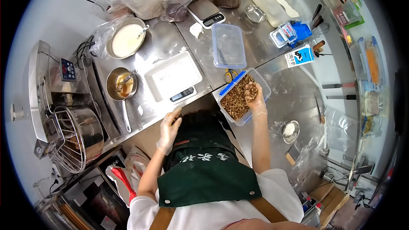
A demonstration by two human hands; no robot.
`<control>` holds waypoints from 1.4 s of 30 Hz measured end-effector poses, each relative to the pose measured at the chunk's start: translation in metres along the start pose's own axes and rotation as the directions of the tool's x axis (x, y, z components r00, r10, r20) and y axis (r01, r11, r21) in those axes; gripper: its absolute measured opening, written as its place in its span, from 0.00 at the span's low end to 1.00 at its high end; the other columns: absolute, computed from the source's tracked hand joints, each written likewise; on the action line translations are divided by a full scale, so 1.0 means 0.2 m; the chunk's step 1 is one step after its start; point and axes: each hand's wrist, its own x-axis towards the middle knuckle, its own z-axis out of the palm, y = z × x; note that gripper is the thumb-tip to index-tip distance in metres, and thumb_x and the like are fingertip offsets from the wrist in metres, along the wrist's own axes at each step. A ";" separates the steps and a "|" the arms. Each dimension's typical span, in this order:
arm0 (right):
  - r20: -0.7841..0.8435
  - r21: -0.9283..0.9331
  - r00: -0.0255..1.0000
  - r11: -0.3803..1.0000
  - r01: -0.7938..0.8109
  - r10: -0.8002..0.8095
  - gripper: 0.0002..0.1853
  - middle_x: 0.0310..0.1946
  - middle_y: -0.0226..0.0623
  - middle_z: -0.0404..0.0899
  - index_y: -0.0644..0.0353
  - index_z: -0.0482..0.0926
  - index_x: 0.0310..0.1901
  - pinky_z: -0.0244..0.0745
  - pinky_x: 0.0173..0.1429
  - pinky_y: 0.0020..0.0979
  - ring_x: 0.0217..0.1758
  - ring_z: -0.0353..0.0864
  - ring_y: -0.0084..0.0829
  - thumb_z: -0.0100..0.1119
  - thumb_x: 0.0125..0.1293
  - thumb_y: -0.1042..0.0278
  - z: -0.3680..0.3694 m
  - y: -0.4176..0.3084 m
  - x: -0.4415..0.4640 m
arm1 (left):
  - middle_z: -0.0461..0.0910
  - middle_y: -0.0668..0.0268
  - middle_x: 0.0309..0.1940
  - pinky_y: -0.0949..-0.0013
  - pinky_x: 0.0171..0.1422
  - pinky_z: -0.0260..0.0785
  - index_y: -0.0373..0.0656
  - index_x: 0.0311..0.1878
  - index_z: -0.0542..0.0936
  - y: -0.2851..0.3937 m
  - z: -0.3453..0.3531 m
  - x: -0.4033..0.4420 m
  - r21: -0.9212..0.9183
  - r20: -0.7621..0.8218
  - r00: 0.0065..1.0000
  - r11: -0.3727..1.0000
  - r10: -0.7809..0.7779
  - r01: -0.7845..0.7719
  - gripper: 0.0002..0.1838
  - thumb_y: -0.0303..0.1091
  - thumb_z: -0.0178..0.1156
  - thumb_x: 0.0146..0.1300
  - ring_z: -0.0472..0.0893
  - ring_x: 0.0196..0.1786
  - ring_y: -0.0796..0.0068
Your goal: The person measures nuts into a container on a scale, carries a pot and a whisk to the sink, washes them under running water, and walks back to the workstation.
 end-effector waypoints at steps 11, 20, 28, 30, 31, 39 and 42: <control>0.340 -0.499 0.933 0.864 0.071 0.120 0.15 0.35 0.33 0.80 0.57 0.78 0.43 0.63 0.21 0.19 0.27 0.75 0.22 0.53 0.69 0.53 0.81 0.19 -0.04 | 0.76 0.64 0.46 0.74 0.57 0.69 0.42 0.62 0.76 -0.22 -0.24 -0.28 -0.184 -0.201 0.964 0.973 -0.176 0.139 0.21 0.22 0.56 0.66 0.76 0.47 0.75; 0.362 -0.917 0.872 0.292 0.271 0.328 0.10 0.25 0.27 0.78 0.59 0.82 0.36 0.59 0.19 0.21 0.17 0.66 0.15 0.59 0.67 0.61 1.20 0.80 0.30 | 0.77 0.63 0.47 0.72 0.59 0.68 0.42 0.62 0.77 -0.28 -0.31 -0.44 -0.249 -0.373 0.894 0.955 -0.248 0.161 0.20 0.24 0.55 0.67 0.77 0.51 0.74; 0.532 -0.819 0.822 -0.121 0.560 0.202 0.21 0.48 0.45 0.82 0.66 0.78 0.53 0.74 0.55 0.30 0.50 0.81 0.34 0.57 0.67 0.59 1.23 0.90 0.27 | 0.77 0.63 0.47 0.71 0.62 0.68 0.41 0.61 0.77 -0.33 -0.33 -0.51 -0.288 -0.424 0.852 0.938 -0.308 0.196 0.19 0.25 0.55 0.68 0.78 0.54 0.72; 0.499 -0.838 0.826 -0.095 0.537 0.263 0.23 0.59 0.49 0.76 0.66 0.75 0.58 0.68 0.65 0.31 0.60 0.76 0.39 0.55 0.67 0.58 1.20 0.87 0.29 | 0.77 0.63 0.48 0.71 0.62 0.68 0.41 0.61 0.77 -0.32 -0.33 -0.50 -0.272 -0.414 0.855 0.939 -0.312 0.211 0.19 0.25 0.55 0.68 0.78 0.54 0.72; 0.527 -0.820 0.813 -0.104 0.563 0.246 0.23 0.58 0.49 0.77 0.65 0.76 0.58 0.69 0.64 0.31 0.59 0.77 0.39 0.55 0.67 0.58 1.18 0.87 0.31 | 0.77 0.63 0.48 0.72 0.61 0.68 0.41 0.61 0.77 -0.32 -0.33 -0.48 -0.259 -0.408 0.862 0.944 -0.299 0.205 0.18 0.26 0.55 0.68 0.78 0.53 0.72; 0.441 -0.858 0.849 0.141 0.494 -0.290 0.21 0.44 0.40 0.79 0.64 0.77 0.53 0.73 0.50 0.30 0.45 0.78 0.31 0.60 0.64 0.57 0.94 0.32 -0.09 | 0.77 0.63 0.46 0.72 0.59 0.68 0.37 0.58 0.78 -0.30 -0.34 -0.37 -0.214 -0.319 0.920 0.963 -0.228 0.165 0.16 0.28 0.55 0.69 0.77 0.53 0.72; 0.365 -0.931 0.778 -0.214 0.296 -0.512 0.31 0.53 0.46 0.72 0.64 0.70 0.59 0.70 0.57 0.36 0.55 0.72 0.40 0.65 0.58 0.54 0.51 0.11 -0.20 | 0.77 0.64 0.47 0.73 0.61 0.66 0.37 0.59 0.78 -0.33 -0.30 -0.32 -0.253 -0.289 0.929 0.954 -0.232 0.160 0.16 0.28 0.54 0.70 0.77 0.54 0.73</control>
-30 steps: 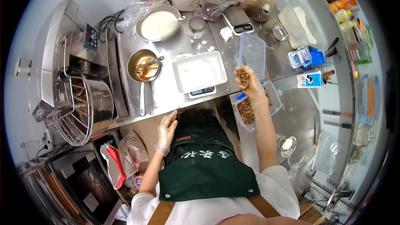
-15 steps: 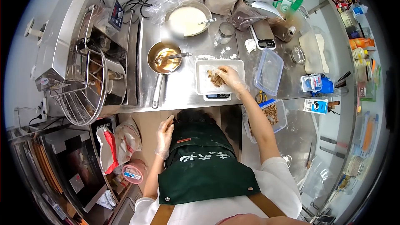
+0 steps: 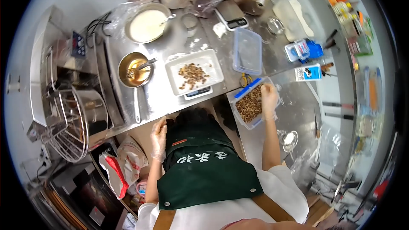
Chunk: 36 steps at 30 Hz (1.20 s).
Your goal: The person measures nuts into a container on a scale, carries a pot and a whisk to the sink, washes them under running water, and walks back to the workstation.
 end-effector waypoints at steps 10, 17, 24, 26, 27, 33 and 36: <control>0.035 -0.493 0.981 0.858 -0.147 0.188 0.53 0.71 0.52 0.58 0.61 0.57 0.71 0.69 0.62 0.52 0.68 0.64 0.54 0.75 0.48 0.47 0.31 0.27 -0.23 | 0.78 0.63 0.44 0.74 0.56 0.68 0.40 0.60 0.78 0.06 0.14 0.06 0.125 0.130 0.991 0.991 0.031 -0.048 0.18 0.24 0.56 0.66 0.77 0.47 0.74; -0.157 -0.505 0.981 0.845 -0.175 0.110 0.37 0.56 0.52 0.70 0.61 0.65 0.65 0.75 0.55 0.47 0.58 0.70 0.51 0.70 0.55 0.60 0.39 0.33 -0.21 | 0.78 0.64 0.43 0.75 0.57 0.68 0.40 0.60 0.78 0.07 0.18 0.03 0.082 0.126 0.992 0.997 0.003 -0.013 0.19 0.23 0.55 0.66 0.77 0.47 0.76; -0.177 -0.074 0.981 0.993 -0.088 0.074 0.18 0.44 0.41 0.78 0.60 0.77 0.52 0.74 0.52 0.36 0.48 0.78 0.41 0.63 0.59 0.68 0.37 0.56 -0.14 | 0.78 0.65 0.43 0.75 0.57 0.66 0.41 0.60 0.78 0.06 0.15 0.00 0.084 0.100 0.995 0.996 -0.020 0.011 0.18 0.23 0.54 0.67 0.76 0.48 0.76; -0.020 0.376 0.952 0.884 -0.277 0.307 0.15 0.39 0.37 0.81 0.60 0.79 0.49 0.74 0.50 0.32 0.44 0.80 0.35 0.62 0.61 0.67 0.34 0.65 -0.09 | 0.78 0.65 0.43 0.75 0.57 0.66 0.40 0.60 0.78 0.05 0.14 0.01 0.090 0.106 0.994 0.996 0.007 -0.016 0.18 0.24 0.54 0.67 0.76 0.48 0.75; 0.002 0.543 0.942 0.790 -0.283 0.336 0.11 0.35 0.32 0.81 0.56 0.80 0.46 0.74 0.42 0.25 0.38 0.80 0.27 0.60 0.64 0.64 0.32 0.65 -0.08 | 0.78 0.65 0.43 0.75 0.57 0.66 0.40 0.59 0.78 0.05 0.13 0.01 0.084 0.104 0.995 0.996 0.011 -0.020 0.18 0.24 0.54 0.67 0.76 0.48 0.75; 0.467 0.850 0.691 -0.065 -0.523 0.552 0.16 0.34 0.32 0.82 0.53 0.80 0.41 0.67 0.27 0.20 0.32 0.78 0.24 0.56 0.68 0.48 0.18 0.60 -0.10 | 0.79 0.65 0.43 0.75 0.57 0.67 0.41 0.58 0.79 0.04 0.16 0.03 0.016 0.126 0.992 1.000 0.007 -0.009 0.17 0.24 0.55 0.68 0.77 0.48 0.75; 0.547 0.831 0.676 -0.223 -0.510 0.494 0.14 0.34 0.35 0.80 0.54 0.78 0.40 0.66 0.24 0.17 0.28 0.73 0.23 0.56 0.68 0.51 0.19 0.64 -0.09 | 0.79 0.66 0.43 0.75 0.57 0.67 0.41 0.58 0.79 0.02 0.15 0.05 0.086 0.160 0.986 0.995 0.040 -0.054 0.17 0.24 0.55 0.68 0.77 0.48 0.76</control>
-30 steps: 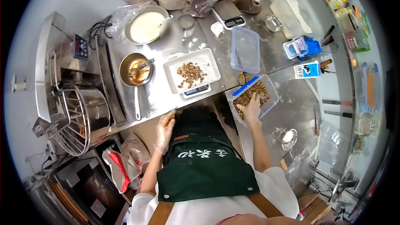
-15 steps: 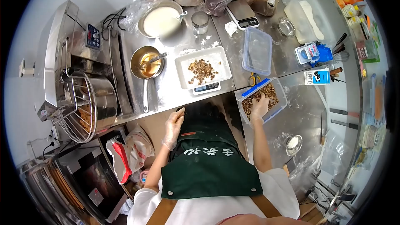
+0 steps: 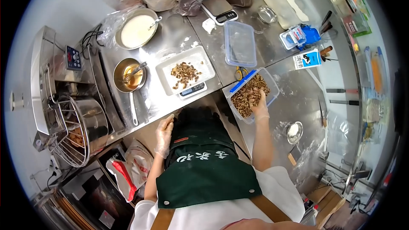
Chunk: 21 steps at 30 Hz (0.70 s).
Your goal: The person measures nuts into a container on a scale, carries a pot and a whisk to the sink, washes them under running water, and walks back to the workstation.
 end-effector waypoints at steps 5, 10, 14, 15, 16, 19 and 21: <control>0.067 0.093 0.996 0.994 -0.058 0.052 0.12 0.34 0.36 0.78 0.53 0.78 0.42 0.65 0.22 0.16 0.27 0.72 0.24 0.57 0.67 0.53 -0.03 -0.03 -0.02 | 0.78 0.66 0.43 0.75 0.59 0.66 0.41 0.58 0.80 -0.04 -0.01 0.02 -0.022 0.023 1.000 1.000 -0.008 0.009 0.17 0.24 0.55 0.68 0.76 0.49 0.76; 0.082 -0.016 0.996 0.999 -0.031 0.032 0.13 0.34 0.36 0.78 0.54 0.78 0.41 0.65 0.22 0.18 0.25 0.72 0.24 0.56 0.67 0.53 0.12 -0.11 -0.16 | 0.79 0.65 0.44 0.75 0.59 0.65 0.41 0.58 0.80 -0.06 -0.02 0.03 -0.011 0.024 1.000 1.000 -0.004 0.004 0.16 0.24 0.55 0.68 0.76 0.49 0.76; 0.231 -0.183 0.972 0.981 0.072 -0.029 0.14 0.33 0.37 0.77 0.56 0.77 0.43 0.62 0.20 0.17 0.24 0.71 0.23 0.53 0.69 0.53 0.41 -0.14 -0.22 | 0.79 0.65 0.43 0.75 0.58 0.66 0.40 0.57 0.80 -0.05 -0.04 0.01 0.002 -0.010 1.000 1.000 -0.026 0.026 0.16 0.25 0.54 0.68 0.77 0.48 0.75; 0.238 -0.205 0.971 0.977 0.057 -0.007 0.15 0.33 0.37 0.77 0.57 0.77 0.44 0.63 0.19 0.18 0.24 0.71 0.23 0.52 0.70 0.53 0.55 -0.13 -0.27 | 0.79 0.65 0.43 0.74 0.58 0.66 0.40 0.57 0.80 -0.04 -0.05 0.00 0.001 -0.025 0.999 1.000 -0.024 0.024 0.16 0.25 0.54 0.68 0.77 0.48 0.75; 0.295 -0.242 0.955 0.968 0.070 0.004 0.15 0.33 0.36 0.77 0.57 0.77 0.44 0.64 0.20 0.18 0.24 0.72 0.23 0.52 0.70 0.53 0.64 -0.11 -0.26 | 0.79 0.65 0.43 0.74 0.58 0.66 0.39 0.57 0.80 -0.03 -0.05 0.00 -0.001 -0.037 0.999 1.000 -0.020 0.020 0.16 0.25 0.54 0.68 0.77 0.48 0.75; 0.453 -0.328 0.889 0.940 0.095 0.069 0.16 0.32 0.37 0.78 0.58 0.77 0.43 0.67 0.21 0.19 0.24 0.73 0.22 0.53 0.69 0.52 0.92 0.04 -0.22 | 0.79 0.65 0.43 0.74 0.57 0.66 0.39 0.57 0.80 -0.01 -0.07 -0.04 -0.010 -0.084 0.996 1.000 -0.008 0.007 0.16 0.25 0.54 0.68 0.77 0.48 0.75; 0.520 -0.368 0.841 0.928 0.064 0.148 0.16 0.32 0.36 0.78 0.58 0.77 0.44 0.67 0.22 0.19 0.24 0.72 0.22 0.54 0.69 0.52 1.12 0.20 -0.22 | 0.79 0.65 0.44 0.74 0.58 0.66 0.39 0.57 0.80 -0.04 -0.08 -0.06 -0.023 -0.118 0.993 1.000 -0.020 0.017 0.15 0.25 0.54 0.68 0.77 0.49 0.75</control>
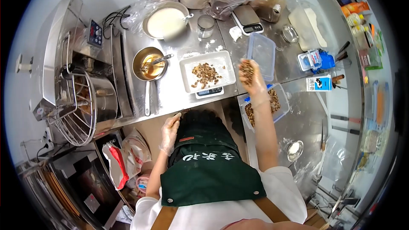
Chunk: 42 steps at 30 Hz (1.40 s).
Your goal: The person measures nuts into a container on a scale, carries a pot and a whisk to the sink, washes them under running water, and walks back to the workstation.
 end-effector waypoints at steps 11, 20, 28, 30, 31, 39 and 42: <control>0.132 -0.925 0.939 0.302 0.232 -0.317 0.18 0.37 0.46 0.85 0.65 0.83 0.44 0.75 0.45 0.33 0.38 0.83 0.37 0.60 0.67 0.55 0.19 0.55 0.41 | 0.80 0.60 0.44 0.72 0.58 0.68 0.37 0.56 0.80 -0.11 -0.07 -0.13 -0.014 -0.174 0.983 0.998 -0.063 0.062 0.15 0.26 0.53 0.69 0.79 0.50 0.71; 0.344 -0.934 0.861 -0.232 0.272 -0.374 0.15 0.29 0.45 0.82 0.64 0.81 0.38 0.77 0.36 0.38 0.35 0.83 0.42 0.58 0.68 0.57 0.24 0.42 0.33 | 0.80 0.61 0.43 0.70 0.57 0.69 0.41 0.55 0.81 -0.12 -0.07 -0.11 -0.001 -0.177 0.984 0.999 -0.038 0.039 0.15 0.26 0.55 0.67 0.79 0.49 0.69; 0.203 0.445 0.961 0.856 -0.263 0.189 0.18 0.35 0.38 0.78 0.66 0.78 0.37 0.68 0.23 0.22 0.27 0.73 0.22 0.51 0.74 0.56 0.04 0.30 0.35 | 0.80 0.62 0.43 0.71 0.58 0.68 0.40 0.55 0.81 -0.08 -0.07 -0.09 -0.014 -0.146 0.988 0.999 -0.041 0.039 0.15 0.26 0.55 0.68 0.78 0.49 0.70; -0.095 0.549 0.972 0.825 -0.130 0.217 0.18 0.33 0.38 0.78 0.64 0.77 0.36 0.70 0.25 0.22 0.27 0.73 0.24 0.50 0.74 0.55 0.15 0.28 0.29 | 0.80 0.62 0.43 0.72 0.58 0.68 0.40 0.55 0.81 -0.04 -0.07 -0.09 -0.029 -0.134 0.990 0.999 -0.048 0.045 0.14 0.27 0.55 0.68 0.78 0.49 0.70; -0.241 0.584 0.942 0.810 -0.053 0.235 0.18 0.33 0.37 0.78 0.64 0.77 0.36 0.71 0.26 0.22 0.27 0.73 0.24 0.50 0.74 0.55 0.22 0.28 0.26 | 0.79 0.61 0.45 0.71 0.59 0.67 0.39 0.56 0.80 -0.05 -0.07 -0.09 -0.022 -0.114 0.992 0.998 -0.056 0.054 0.15 0.27 0.54 0.69 0.78 0.50 0.70; -0.142 0.480 0.977 0.875 -0.072 0.158 0.19 0.23 0.30 0.71 0.57 0.73 0.31 0.60 0.21 0.20 0.22 0.67 0.22 0.55 0.71 0.49 0.16 0.38 0.28 | 0.80 0.62 0.43 0.72 0.57 0.68 0.40 0.55 0.81 -0.06 -0.06 -0.08 -0.023 -0.115 0.993 1.000 -0.015 0.012 0.14 0.26 0.55 0.68 0.78 0.48 0.71; -0.196 0.241 0.980 0.968 0.075 -0.027 0.17 0.24 0.30 0.71 0.58 0.73 0.32 0.61 0.23 0.21 0.23 0.67 0.22 0.56 0.71 0.52 0.20 0.39 0.28 | 0.81 0.62 0.42 0.72 0.56 0.69 0.40 0.55 0.81 -0.08 -0.06 -0.08 0.023 -0.120 0.993 1.000 0.009 -0.006 0.14 0.26 0.55 0.68 0.79 0.47 0.71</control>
